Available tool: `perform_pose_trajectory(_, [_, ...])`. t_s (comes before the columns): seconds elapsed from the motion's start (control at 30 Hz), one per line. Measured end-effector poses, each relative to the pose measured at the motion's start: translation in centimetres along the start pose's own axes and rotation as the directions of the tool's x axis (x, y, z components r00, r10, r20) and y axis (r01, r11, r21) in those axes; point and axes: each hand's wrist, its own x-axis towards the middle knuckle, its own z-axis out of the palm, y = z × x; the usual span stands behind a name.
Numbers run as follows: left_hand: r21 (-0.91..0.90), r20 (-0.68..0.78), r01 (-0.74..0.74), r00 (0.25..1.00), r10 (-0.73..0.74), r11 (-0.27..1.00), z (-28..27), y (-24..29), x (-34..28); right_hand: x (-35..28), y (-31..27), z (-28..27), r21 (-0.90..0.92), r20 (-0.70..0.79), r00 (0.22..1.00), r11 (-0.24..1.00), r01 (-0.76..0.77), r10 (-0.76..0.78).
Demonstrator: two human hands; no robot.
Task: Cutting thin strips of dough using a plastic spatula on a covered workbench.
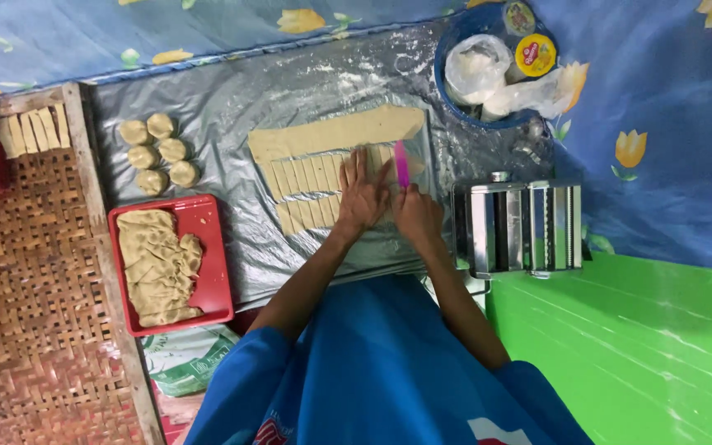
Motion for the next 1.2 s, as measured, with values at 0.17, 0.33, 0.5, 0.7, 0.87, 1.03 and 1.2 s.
perform_pose_trajectory(0.17, [0.07,0.057,0.011,0.998,-0.015,0.998,0.6,0.7,0.4,0.8,1.5,1.2,0.004,-0.008,1.0,1.0,-0.023,0.023])
perform_pose_trajectory(0.33, [0.048,0.081,0.001,0.997,-0.005,0.999,-0.4,1.6,0.4,1.6,2.0,1.5,-0.058,0.018,0.999,0.997,-0.049,0.05])
perform_pose_trajectory(0.5, [0.075,0.107,0.02,0.994,-0.028,0.997,-0.3,1.8,0.5,1.9,2.2,1.7,-0.054,0.036,0.999,0.998,-0.031,0.033])
perform_pose_trajectory(0.7, [0.072,0.071,0.023,0.997,-0.028,0.997,0.1,1.9,0.7,2.1,2.6,2.0,0.051,0.015,0.999,0.997,-0.05,0.049])
perform_pose_trajectory(0.87, [0.059,0.071,0.037,0.997,-0.041,0.998,-0.6,2.2,1.0,1.9,2.4,2.0,0.013,0.001,0.998,0.998,-0.056,0.056])
perform_pose_trajectory(1.03, [0.079,0.027,0.017,0.999,-0.019,0.997,-0.5,1.8,0.9,1.5,1.0,0.0,0.011,-0.063,0.997,0.999,0.035,-0.034])
perform_pose_trajectory(1.2, [0.069,0.008,0.003,1.0,-0.004,0.998,0.0,1.6,1.2,1.7,1.0,0.2,0.402,0.045,0.984,0.899,-0.174,0.17])
